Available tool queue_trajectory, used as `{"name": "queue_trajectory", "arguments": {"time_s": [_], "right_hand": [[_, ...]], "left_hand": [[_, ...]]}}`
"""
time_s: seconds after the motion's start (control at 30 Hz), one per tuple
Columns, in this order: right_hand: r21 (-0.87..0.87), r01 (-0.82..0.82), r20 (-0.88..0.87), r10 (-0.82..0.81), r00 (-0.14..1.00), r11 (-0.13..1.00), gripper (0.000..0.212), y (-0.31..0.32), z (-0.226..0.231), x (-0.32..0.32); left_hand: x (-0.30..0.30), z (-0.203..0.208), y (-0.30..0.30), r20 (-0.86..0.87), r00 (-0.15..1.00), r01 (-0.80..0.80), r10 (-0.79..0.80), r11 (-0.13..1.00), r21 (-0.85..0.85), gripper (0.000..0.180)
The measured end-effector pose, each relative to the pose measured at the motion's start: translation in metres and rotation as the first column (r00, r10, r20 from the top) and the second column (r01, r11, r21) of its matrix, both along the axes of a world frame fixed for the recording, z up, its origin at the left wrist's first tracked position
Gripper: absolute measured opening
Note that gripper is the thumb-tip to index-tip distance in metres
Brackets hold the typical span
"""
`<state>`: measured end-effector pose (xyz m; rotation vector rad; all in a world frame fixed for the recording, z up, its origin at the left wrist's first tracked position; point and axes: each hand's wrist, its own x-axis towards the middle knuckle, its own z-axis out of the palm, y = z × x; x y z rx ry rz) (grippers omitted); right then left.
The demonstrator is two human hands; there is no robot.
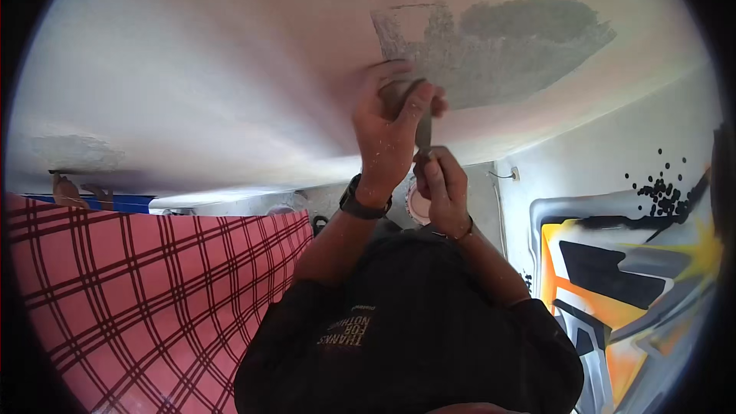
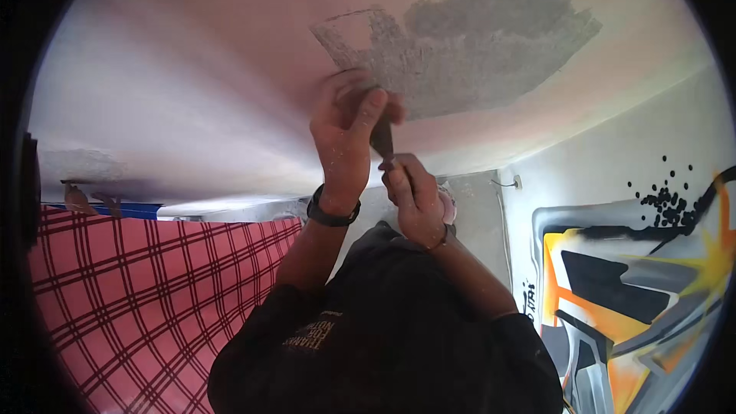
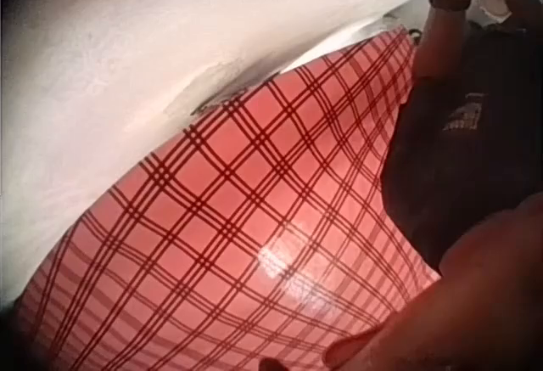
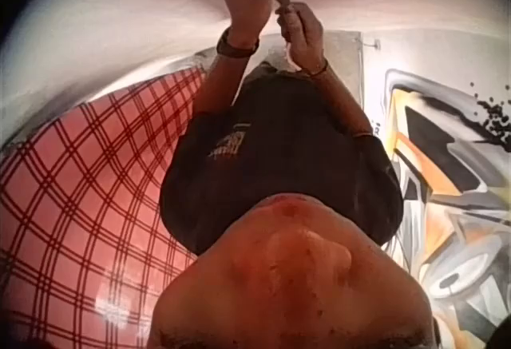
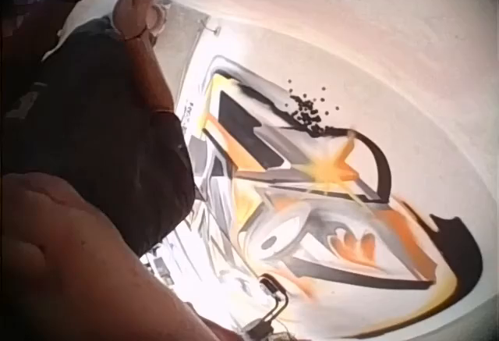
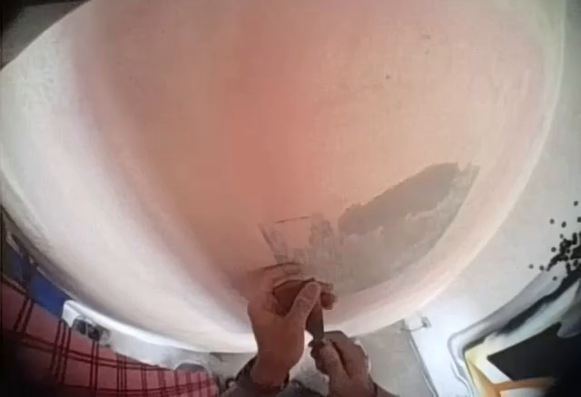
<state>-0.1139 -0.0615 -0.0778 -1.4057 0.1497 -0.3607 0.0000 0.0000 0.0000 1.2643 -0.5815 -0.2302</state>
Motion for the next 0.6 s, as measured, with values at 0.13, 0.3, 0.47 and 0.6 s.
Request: {"name": "queue_trajectory", "arguments": {"time_s": [0.13,0.3,0.47,0.6], "right_hand": [[-0.069,0.255,0.210,-0.236,0.949,0.964,0.022,0.004,0.010,0.023],[-0.298,0.404,0.299,-0.318,0.900,0.865,0.027,-0.010,0.008,0.035],[-0.278,0.531,0.416,-0.397,0.818,0.801,0.037,-0.008,-0.002,0.043],[-0.279,0.503,0.428,-0.363,0.827,0.818,0.040,-0.012,0.021,0.048]], "left_hand": [[-0.010,-0.003,-0.006,-0.077,0.997,0.007,-0.012,0.998,-0.065,0.030],[-0.013,-0.006,-0.025,-0.215,0.976,-0.002,-0.031,0.989,-0.148,0.038],[-0.017,-0.011,-0.029,-0.070,0.991,-0.120,0.114,0.990,-0.079,0.043],[-0.011,0.007,-0.031,-0.087,0.987,-0.138,0.131,0.988,-0.068,0.048]]}}
